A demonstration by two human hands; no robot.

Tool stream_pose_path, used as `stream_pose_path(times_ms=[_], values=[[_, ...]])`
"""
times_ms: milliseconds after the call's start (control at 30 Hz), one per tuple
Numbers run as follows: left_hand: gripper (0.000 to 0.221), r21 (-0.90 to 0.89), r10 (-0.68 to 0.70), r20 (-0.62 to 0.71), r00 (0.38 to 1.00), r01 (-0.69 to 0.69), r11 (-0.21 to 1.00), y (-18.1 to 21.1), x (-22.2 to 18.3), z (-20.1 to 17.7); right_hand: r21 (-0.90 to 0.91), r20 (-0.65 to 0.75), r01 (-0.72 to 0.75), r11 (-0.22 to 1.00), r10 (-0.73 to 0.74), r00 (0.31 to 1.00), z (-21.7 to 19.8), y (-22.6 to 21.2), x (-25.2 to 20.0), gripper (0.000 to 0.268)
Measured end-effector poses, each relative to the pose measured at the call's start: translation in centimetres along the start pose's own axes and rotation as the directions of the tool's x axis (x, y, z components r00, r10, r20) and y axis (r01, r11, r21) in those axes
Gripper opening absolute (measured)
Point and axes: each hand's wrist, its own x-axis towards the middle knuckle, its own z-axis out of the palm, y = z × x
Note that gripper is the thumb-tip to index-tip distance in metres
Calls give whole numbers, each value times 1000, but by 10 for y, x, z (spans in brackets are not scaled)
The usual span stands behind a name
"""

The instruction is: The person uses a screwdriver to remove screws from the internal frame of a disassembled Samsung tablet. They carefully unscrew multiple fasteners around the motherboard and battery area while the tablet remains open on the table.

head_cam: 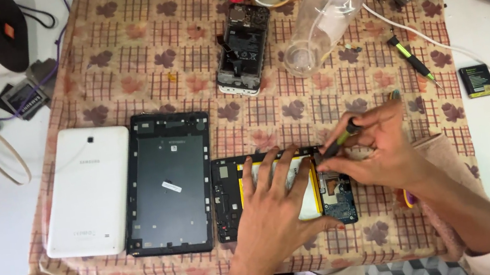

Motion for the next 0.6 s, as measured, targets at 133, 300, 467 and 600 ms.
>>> stream_pose_path(times_ms=[133, 300, 467, 600], values=[[103, 25, 8, 19, 1000, -8, 1000, -1, 2, -1, 126, 73, -37, 991, 28, 997, -4, -2, 6, 64], [101, 26, -6, 34, 999, 6, 1000, -1, 1, 1, -57, 16, 185, 981, -184, 983, -1, 6, 5, 81], [104, 30, -1, 39, 999, -1, 1000, -1, 2, 1, 250, 81, -36, 968, 16, 997, -3, 4, 6, 64], [104, 25, -1, 23, 1000, 0, 1000, 0, 2, 2, -45, -33, 48, 998, -49, 998, 1, 1, 6, 77]])
